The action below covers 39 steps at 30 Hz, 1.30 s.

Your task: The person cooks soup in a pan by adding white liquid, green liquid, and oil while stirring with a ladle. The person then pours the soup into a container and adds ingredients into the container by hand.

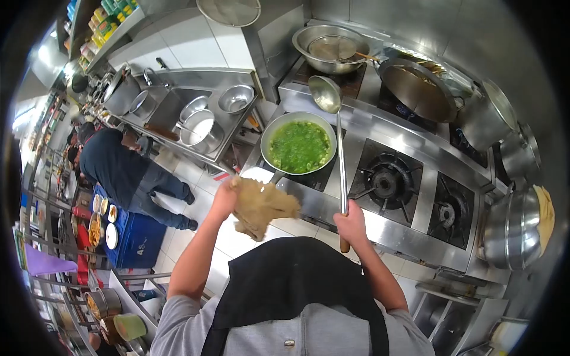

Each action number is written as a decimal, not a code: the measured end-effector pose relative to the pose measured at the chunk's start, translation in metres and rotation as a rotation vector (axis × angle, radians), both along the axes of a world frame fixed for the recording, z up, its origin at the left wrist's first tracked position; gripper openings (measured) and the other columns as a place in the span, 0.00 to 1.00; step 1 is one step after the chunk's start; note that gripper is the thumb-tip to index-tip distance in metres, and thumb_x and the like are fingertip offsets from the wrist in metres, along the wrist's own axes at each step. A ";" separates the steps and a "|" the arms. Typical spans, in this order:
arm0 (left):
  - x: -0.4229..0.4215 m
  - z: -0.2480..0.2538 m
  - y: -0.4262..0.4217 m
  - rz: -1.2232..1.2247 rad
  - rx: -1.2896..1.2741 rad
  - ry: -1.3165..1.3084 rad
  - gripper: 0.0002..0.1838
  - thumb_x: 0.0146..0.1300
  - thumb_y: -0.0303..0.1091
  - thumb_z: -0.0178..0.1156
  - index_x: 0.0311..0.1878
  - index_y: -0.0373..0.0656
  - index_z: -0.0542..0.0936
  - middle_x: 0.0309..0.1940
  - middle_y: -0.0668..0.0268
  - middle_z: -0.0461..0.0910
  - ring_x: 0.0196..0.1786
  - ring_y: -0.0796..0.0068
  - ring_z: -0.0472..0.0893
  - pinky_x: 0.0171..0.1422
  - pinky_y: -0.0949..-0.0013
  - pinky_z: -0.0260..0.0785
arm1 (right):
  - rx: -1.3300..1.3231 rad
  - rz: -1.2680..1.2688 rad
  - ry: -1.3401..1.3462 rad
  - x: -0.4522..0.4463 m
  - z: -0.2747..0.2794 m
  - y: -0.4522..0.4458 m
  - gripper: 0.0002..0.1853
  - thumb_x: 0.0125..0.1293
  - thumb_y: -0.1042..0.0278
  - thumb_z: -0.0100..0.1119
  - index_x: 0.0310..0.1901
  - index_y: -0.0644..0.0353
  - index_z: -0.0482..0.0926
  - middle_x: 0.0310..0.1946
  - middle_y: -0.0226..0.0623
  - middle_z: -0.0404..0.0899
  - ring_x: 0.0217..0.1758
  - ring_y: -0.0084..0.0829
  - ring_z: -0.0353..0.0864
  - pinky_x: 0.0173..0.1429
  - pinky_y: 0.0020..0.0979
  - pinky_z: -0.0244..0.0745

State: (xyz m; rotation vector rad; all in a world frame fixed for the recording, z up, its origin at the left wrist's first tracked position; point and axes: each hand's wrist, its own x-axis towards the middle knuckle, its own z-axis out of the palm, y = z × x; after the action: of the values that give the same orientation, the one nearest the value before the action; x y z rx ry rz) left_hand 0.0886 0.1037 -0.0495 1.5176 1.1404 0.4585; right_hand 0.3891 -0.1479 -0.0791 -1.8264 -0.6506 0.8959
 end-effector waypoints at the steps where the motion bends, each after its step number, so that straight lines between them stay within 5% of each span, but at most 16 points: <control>1: -0.004 -0.010 0.001 -0.113 0.260 0.452 0.22 0.72 0.37 0.59 0.63 0.33 0.74 0.52 0.47 0.82 0.56 0.47 0.82 0.63 0.57 0.73 | 0.001 0.010 -0.090 0.003 -0.009 -0.002 0.08 0.57 0.71 0.57 0.35 0.63 0.71 0.25 0.42 0.75 0.24 0.36 0.77 0.32 0.40 0.74; 2: -0.004 -0.015 -0.009 -0.122 0.269 0.448 0.22 0.72 0.37 0.59 0.63 0.33 0.74 0.52 0.47 0.82 0.56 0.47 0.82 0.63 0.57 0.73 | 0.006 -0.001 -0.092 0.002 -0.005 -0.002 0.08 0.57 0.71 0.57 0.35 0.63 0.71 0.25 0.42 0.75 0.24 0.36 0.77 0.32 0.40 0.74; 5: 0.011 -0.020 -0.034 -0.045 1.083 0.428 0.31 0.66 0.41 0.65 0.64 0.27 0.71 0.44 0.43 0.85 0.47 0.36 0.84 0.58 0.45 0.76 | -0.089 0.078 -0.262 -0.001 0.020 -0.008 0.08 0.56 0.70 0.57 0.35 0.64 0.72 0.26 0.45 0.75 0.29 0.40 0.78 0.37 0.41 0.74; 6: 0.021 -0.002 -0.043 -0.048 1.079 0.418 0.31 0.66 0.41 0.65 0.64 0.27 0.71 0.44 0.43 0.85 0.47 0.36 0.84 0.58 0.45 0.76 | -0.125 0.091 -0.273 -0.005 0.028 -0.009 0.09 0.55 0.70 0.58 0.35 0.65 0.72 0.26 0.46 0.75 0.30 0.43 0.78 0.38 0.42 0.74; 8: 0.038 0.031 -0.057 -0.350 0.431 0.677 0.34 0.63 0.39 0.69 0.64 0.24 0.70 0.44 0.40 0.85 0.46 0.35 0.84 0.56 0.46 0.78 | -0.175 0.112 -0.293 -0.006 0.027 -0.013 0.09 0.55 0.70 0.58 0.35 0.65 0.72 0.26 0.48 0.75 0.30 0.45 0.78 0.39 0.43 0.74; 10: 0.028 -0.011 -0.038 -0.500 0.348 0.723 0.35 0.63 0.39 0.70 0.65 0.24 0.70 0.46 0.43 0.86 0.48 0.42 0.86 0.56 0.49 0.79 | -0.208 0.137 -0.350 -0.006 0.014 -0.016 0.11 0.55 0.68 0.59 0.36 0.65 0.73 0.27 0.51 0.76 0.31 0.49 0.78 0.40 0.44 0.74; 12: 0.012 -0.053 -0.014 -0.363 -0.699 0.045 0.33 0.67 0.41 0.67 0.66 0.26 0.71 0.50 0.48 0.86 0.51 0.51 0.87 0.58 0.52 0.80 | -0.196 0.136 -0.354 -0.010 0.018 -0.018 0.12 0.55 0.67 0.59 0.36 0.66 0.73 0.27 0.54 0.77 0.33 0.54 0.78 0.41 0.46 0.74; 13: 0.004 -0.055 -0.016 -0.301 -1.029 -0.184 0.30 0.69 0.42 0.65 0.66 0.29 0.73 0.53 0.52 0.85 0.54 0.56 0.87 0.60 0.53 0.80 | -0.225 0.126 -0.376 -0.013 0.018 -0.019 0.12 0.55 0.67 0.59 0.36 0.66 0.72 0.28 0.55 0.77 0.33 0.55 0.79 0.42 0.46 0.74; 17: 0.005 -0.062 -0.027 -0.241 -1.311 -0.509 0.27 0.70 0.39 0.65 0.66 0.34 0.73 0.52 0.52 0.85 0.52 0.56 0.87 0.58 0.52 0.82 | -0.278 0.072 -0.373 -0.024 0.024 -0.018 0.12 0.56 0.66 0.58 0.36 0.66 0.71 0.29 0.57 0.77 0.34 0.58 0.79 0.43 0.47 0.75; 20: 0.006 -0.098 -0.041 -0.172 -1.268 -0.562 0.25 0.71 0.42 0.64 0.62 0.35 0.75 0.47 0.54 0.85 0.44 0.58 0.87 0.50 0.53 0.84 | -0.338 0.051 -0.393 -0.033 0.032 -0.021 0.12 0.56 0.66 0.58 0.36 0.66 0.72 0.29 0.58 0.78 0.36 0.58 0.80 0.43 0.48 0.75; 21: 0.013 -0.056 -0.057 -0.049 -1.147 -0.468 0.21 0.71 0.43 0.65 0.57 0.37 0.76 0.43 0.56 0.85 0.37 0.60 0.87 0.41 0.58 0.85 | -0.346 0.069 -0.429 -0.030 0.031 -0.022 0.12 0.55 0.66 0.58 0.36 0.66 0.72 0.29 0.58 0.78 0.36 0.58 0.80 0.44 0.48 0.75; 26: 0.010 -0.083 -0.031 -0.277 -1.156 -0.519 0.27 0.72 0.49 0.63 0.60 0.34 0.75 0.43 0.55 0.85 0.41 0.62 0.87 0.43 0.57 0.83 | -0.348 0.069 -0.494 -0.036 0.032 -0.025 0.14 0.55 0.65 0.59 0.37 0.67 0.73 0.32 0.59 0.79 0.39 0.61 0.80 0.46 0.49 0.75; 28: 0.003 -0.060 -0.052 -0.086 -1.047 -0.406 0.27 0.72 0.48 0.63 0.60 0.34 0.75 0.44 0.54 0.85 0.40 0.62 0.87 0.41 0.59 0.84 | -0.345 0.064 -0.469 -0.034 0.040 -0.019 0.14 0.55 0.66 0.59 0.37 0.68 0.73 0.33 0.61 0.80 0.40 0.62 0.80 0.46 0.50 0.75; 39: -0.004 -0.053 -0.024 -0.208 -1.159 -0.393 0.28 0.66 0.45 0.70 0.57 0.31 0.76 0.42 0.52 0.85 0.38 0.58 0.88 0.39 0.54 0.84 | -0.431 0.231 -0.744 0.031 0.000 0.037 0.14 0.58 0.72 0.57 0.44 0.70 0.73 0.37 0.67 0.82 0.45 0.65 0.83 0.53 0.57 0.76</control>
State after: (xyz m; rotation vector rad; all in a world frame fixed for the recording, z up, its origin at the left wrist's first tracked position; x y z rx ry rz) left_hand 0.0849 0.0798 -0.1030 0.4755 0.6869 -0.0835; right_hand 0.4201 -0.1114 -0.0792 -2.5379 -1.2158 0.4953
